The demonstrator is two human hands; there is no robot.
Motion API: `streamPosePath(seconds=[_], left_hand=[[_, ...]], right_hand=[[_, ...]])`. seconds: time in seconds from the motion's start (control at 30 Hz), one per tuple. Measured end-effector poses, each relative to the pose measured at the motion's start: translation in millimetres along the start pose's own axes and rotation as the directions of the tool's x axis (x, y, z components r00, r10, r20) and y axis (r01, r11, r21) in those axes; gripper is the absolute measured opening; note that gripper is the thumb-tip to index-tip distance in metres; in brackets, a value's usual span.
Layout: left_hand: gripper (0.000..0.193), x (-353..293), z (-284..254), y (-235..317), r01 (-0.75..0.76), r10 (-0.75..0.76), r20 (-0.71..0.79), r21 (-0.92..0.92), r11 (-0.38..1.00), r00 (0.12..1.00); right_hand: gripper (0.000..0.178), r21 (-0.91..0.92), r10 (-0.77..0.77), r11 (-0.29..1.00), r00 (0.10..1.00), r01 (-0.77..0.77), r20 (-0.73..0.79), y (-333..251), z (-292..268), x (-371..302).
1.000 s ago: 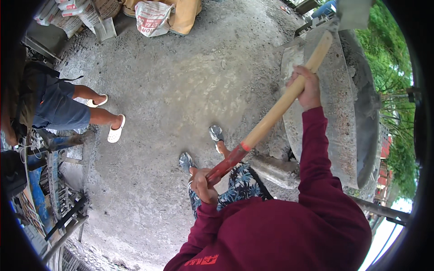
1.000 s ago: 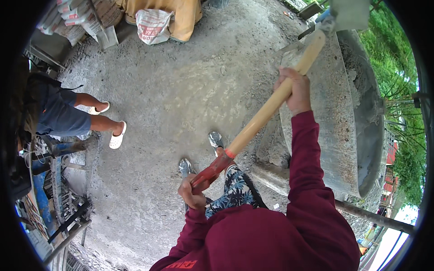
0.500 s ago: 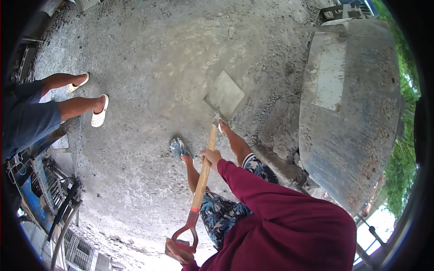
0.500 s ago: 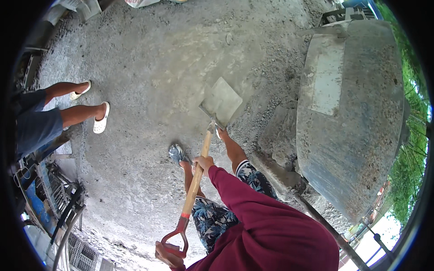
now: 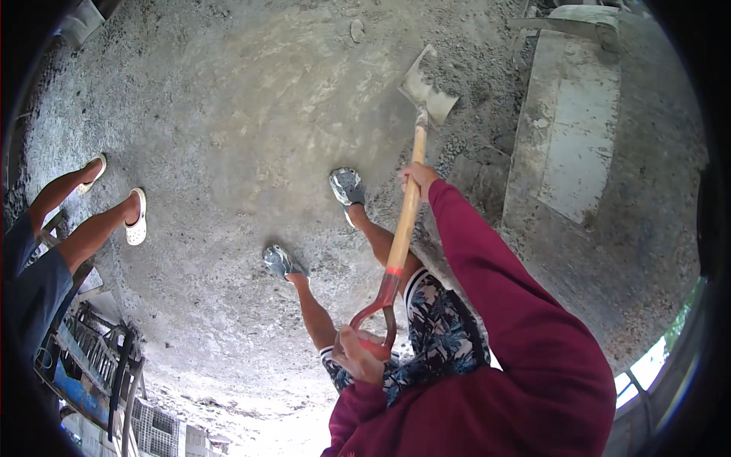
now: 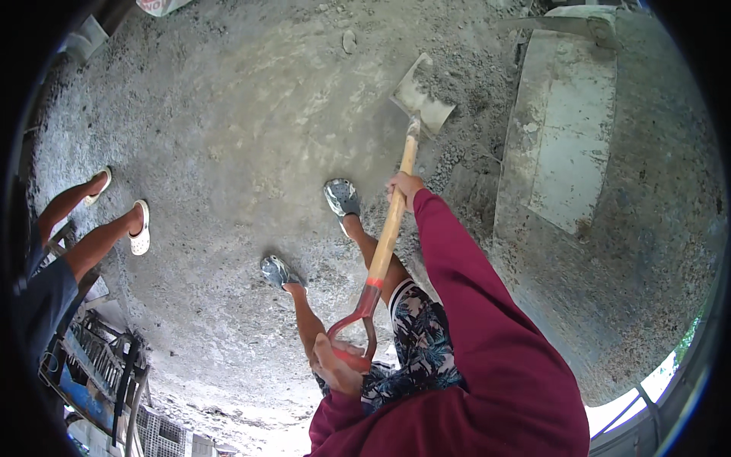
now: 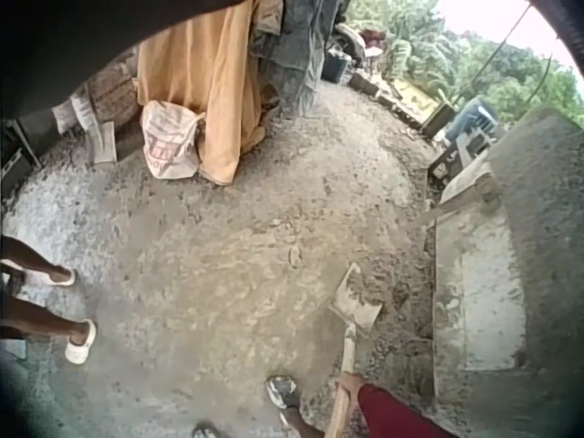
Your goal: The person shovels wet concrete from a pile into a large mixing tub and then uses the shovel to mix the contents inside the tub.
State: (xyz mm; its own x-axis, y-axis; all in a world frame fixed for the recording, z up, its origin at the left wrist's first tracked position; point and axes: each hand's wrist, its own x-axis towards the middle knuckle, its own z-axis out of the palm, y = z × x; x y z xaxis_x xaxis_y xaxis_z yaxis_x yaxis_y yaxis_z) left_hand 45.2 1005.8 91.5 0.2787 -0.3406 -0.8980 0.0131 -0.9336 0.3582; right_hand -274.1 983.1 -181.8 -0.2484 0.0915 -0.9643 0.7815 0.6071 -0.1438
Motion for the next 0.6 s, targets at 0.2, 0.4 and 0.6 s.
streamPosePath(seconds=[0.2,0.4,0.6], left_hand=[[0.051,24,54,5,-0.135,0.160,0.180,-0.143,0.980,0.970],[0.052,-16,18,34,-0.258,0.382,0.257,-0.409,0.875,0.888],[0.046,-80,-35,82,-0.184,0.520,0.314,-0.691,0.699,0.794]], right_hand=[[0.012,-0.128,-0.274,0.956,0.960,0.265,-0.052,-114,7,-30],[0.018,-0.075,-0.559,0.818,0.820,0.570,0.123,-172,45,-169],[0.020,0.018,-0.785,0.606,0.594,0.795,0.172,-212,54,-387]])
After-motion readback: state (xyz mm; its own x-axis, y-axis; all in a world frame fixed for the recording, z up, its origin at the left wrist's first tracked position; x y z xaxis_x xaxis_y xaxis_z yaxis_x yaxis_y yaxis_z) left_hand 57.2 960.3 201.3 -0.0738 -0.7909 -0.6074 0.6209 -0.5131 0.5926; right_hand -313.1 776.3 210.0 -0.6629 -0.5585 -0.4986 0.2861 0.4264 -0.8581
